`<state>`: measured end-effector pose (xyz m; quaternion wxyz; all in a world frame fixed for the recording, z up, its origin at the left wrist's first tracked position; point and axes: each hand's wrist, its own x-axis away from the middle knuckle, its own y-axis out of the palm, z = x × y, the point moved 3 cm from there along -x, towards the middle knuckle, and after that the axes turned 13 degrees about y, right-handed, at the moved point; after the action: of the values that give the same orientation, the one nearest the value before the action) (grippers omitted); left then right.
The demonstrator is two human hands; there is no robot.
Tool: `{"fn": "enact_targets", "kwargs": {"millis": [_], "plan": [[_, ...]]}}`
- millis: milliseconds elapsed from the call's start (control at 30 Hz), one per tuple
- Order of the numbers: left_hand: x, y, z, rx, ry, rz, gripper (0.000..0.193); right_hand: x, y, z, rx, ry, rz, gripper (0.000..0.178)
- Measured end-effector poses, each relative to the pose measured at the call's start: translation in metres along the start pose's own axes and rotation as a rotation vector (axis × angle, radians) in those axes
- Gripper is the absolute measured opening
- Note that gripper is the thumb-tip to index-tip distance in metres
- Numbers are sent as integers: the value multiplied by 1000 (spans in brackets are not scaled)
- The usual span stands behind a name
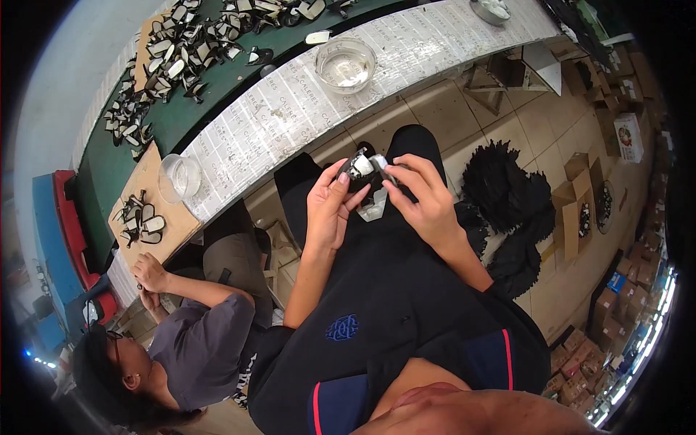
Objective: The recorder is assembling small shoe components by applying adhesive or small parts to the main component.
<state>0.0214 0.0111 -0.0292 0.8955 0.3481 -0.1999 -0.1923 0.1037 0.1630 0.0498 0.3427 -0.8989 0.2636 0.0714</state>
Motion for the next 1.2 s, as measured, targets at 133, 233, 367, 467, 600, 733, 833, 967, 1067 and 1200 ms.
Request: {"fn": "enact_targets", "kwargs": {"millis": [133, 233, 367, 467, 600, 733, 833, 967, 1067, 1200], "plan": [[0, 0, -1, -6, 0, 3, 34, -2, -7, 3, 67, -2, 66, 28], [0, 0, -3, 1, -7, -1, 33, -3, -9, 4, 58, -7, 104, 29], [-3, -4, -8, 9, -21, 6, 33, 0, -3, -2, -67, 55, -4, 28], [-3, -3, -7, 7, -17, 10, 33, 3, 3, 0, -91, 65, -43, 29], [-4, -2, -4, 2, -2, 26, 33, -1, 0, 5, 8, 55, 24, 30], [-4, -2, -5, -4, -16, 28, 34, -5, -6, 8, 65, 8, 86, 27], [-3, -1, -7, -8, -17, 26, 34, -2, -7, 1, 18, 66, 39, 28], [-1, 1, -7, -16, -34, 11, 35, 2, -1, 9, -136, 124, 19, 26], [1, 1, -7, -35, -46, -7, 36, 1, 3, 9, -206, 137, -22, 24], [3, 0, -6, -44, -56, -35, 36, 1, 7, 5, -283, 157, -81, 24]]}}
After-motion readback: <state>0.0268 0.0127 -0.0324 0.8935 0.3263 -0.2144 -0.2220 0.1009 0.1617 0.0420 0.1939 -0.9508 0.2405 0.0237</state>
